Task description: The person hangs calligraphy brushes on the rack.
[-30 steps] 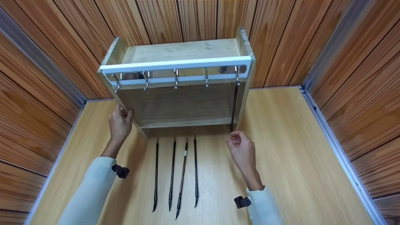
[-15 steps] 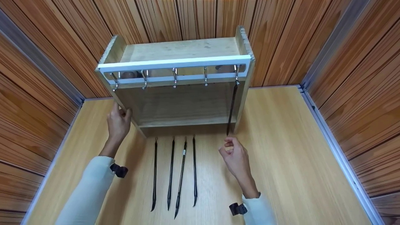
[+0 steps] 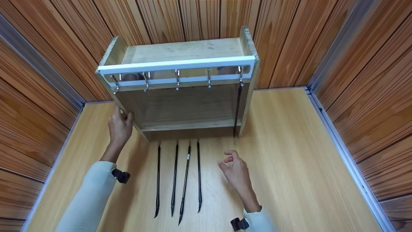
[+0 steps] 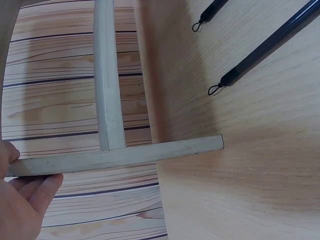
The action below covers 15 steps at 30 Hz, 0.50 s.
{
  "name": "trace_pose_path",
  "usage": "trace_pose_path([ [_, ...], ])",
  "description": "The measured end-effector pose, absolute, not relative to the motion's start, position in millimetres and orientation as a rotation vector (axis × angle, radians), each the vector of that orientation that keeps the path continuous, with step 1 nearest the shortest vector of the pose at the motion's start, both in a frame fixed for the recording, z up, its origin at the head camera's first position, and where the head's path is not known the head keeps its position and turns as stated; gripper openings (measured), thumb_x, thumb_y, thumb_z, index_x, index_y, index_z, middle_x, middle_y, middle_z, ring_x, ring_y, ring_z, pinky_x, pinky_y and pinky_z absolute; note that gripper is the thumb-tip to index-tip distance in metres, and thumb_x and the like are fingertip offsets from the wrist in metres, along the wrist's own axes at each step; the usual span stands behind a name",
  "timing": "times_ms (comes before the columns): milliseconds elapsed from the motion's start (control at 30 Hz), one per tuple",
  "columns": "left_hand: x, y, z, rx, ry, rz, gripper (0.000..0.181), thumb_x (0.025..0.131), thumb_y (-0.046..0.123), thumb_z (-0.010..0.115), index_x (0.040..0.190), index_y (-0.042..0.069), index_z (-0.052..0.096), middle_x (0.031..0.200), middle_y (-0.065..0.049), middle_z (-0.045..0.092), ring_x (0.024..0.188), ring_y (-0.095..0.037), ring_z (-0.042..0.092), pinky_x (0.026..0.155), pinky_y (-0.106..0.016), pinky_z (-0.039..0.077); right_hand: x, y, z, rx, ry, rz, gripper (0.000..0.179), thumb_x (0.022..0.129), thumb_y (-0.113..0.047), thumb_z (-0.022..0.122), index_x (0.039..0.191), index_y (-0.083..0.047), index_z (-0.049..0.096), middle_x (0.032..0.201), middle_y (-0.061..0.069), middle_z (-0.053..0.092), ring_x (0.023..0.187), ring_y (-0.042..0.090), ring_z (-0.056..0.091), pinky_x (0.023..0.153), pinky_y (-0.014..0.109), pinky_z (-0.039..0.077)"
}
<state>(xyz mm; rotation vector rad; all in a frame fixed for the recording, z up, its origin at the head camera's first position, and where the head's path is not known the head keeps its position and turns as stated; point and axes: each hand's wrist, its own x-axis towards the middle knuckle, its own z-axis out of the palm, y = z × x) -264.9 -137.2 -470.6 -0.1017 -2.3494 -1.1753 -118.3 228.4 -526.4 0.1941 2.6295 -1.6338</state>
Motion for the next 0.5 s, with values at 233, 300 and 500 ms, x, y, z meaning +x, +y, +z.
trace_pose_path([
  [233,-264.5,-137.3,-469.7,-0.093,-2.362,-1.173,0.053,0.100,0.002,0.054,0.151,0.006,0.039,0.122,-0.026,0.064,0.095,-0.034,0.070,0.069,-0.044,0.056,-107.1,222.4,-536.7,0.238,2.580,-1.665,0.039,0.096,-0.014,0.067,0.131,-0.002,0.055,0.101,0.010,0.064,0.074,0.031,0.063,0.054,0.029,0.050],
  [300,-264.3,-137.2,-470.1,-0.097,-2.362,-1.176,0.053,0.100,0.002,0.054,0.151,0.006,0.039,0.121,-0.025,0.065,0.091,-0.033,0.071,0.066,-0.043,0.055,-104.3,219.5,-540.3,0.257,2.579,-1.660,0.039,0.096,-0.015,0.068,0.131,-0.002,0.055,0.099,0.010,0.064,0.074,0.030,0.063,0.055,0.032,0.051],
  [500,-263.9,-137.5,-471.9,-0.110,-2.352,-1.169,0.053,0.100,0.003,0.055,0.151,0.005,0.039,0.118,-0.027,0.066,0.089,-0.034,0.071,0.064,-0.043,0.056,-96.2,207.3,-553.8,0.324,2.571,-1.628,0.038,0.094,-0.013,0.070,0.127,0.000,0.057,0.093,0.007,0.065,0.070,0.026,0.063,0.053,0.034,0.052],
])
